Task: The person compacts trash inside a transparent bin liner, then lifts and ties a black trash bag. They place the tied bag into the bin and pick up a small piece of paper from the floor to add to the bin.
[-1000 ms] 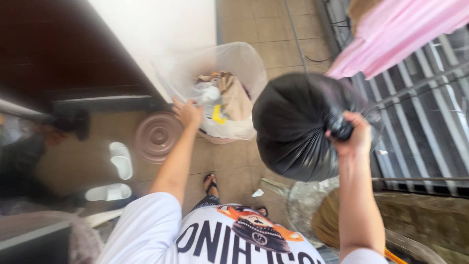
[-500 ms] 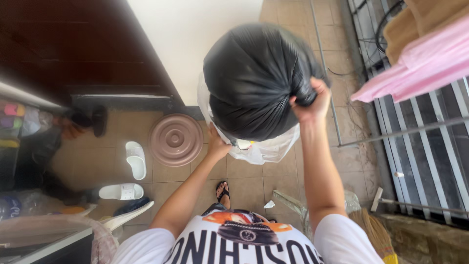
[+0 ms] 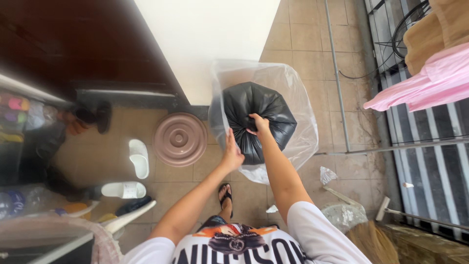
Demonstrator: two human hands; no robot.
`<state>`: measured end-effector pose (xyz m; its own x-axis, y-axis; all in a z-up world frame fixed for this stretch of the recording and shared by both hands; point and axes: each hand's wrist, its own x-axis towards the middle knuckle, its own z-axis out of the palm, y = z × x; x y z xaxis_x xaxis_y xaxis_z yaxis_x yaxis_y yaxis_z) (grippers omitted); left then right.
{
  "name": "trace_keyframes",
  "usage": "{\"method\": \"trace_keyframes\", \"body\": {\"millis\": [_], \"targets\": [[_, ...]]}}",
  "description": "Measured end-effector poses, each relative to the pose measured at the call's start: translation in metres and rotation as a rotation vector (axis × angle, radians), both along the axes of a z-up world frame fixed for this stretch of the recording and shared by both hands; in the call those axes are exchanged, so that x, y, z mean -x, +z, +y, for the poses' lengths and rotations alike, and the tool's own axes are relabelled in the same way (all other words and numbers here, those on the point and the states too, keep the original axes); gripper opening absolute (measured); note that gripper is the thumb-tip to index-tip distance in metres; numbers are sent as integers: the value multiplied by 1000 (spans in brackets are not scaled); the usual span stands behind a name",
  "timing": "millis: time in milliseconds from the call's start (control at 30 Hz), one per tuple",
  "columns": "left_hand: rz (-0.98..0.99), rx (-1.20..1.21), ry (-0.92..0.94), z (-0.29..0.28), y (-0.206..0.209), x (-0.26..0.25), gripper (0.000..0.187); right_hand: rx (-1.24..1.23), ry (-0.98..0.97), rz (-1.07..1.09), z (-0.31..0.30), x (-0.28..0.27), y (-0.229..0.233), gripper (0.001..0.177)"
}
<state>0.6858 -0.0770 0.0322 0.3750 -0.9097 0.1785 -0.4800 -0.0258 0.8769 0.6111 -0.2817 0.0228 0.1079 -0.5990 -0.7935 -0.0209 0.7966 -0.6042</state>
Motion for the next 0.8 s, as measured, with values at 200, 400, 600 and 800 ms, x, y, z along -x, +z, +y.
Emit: {"method": "trace_keyframes", "body": {"millis": [200,400,600,800], "targets": [[265,-157,-31,-24,8,8,119,324,94,366,-22,-11,-12,64],[319,-168,-131,-57,6,15,118,347,210,529,-37,1,-43,80],[264,-389,-165,-86,-21,9,121,245,262,626,-54,-1,-62,96],[225,-280,-194,-91,-36,11,129,-135,355,-82,-74,38,-28,75]]}}
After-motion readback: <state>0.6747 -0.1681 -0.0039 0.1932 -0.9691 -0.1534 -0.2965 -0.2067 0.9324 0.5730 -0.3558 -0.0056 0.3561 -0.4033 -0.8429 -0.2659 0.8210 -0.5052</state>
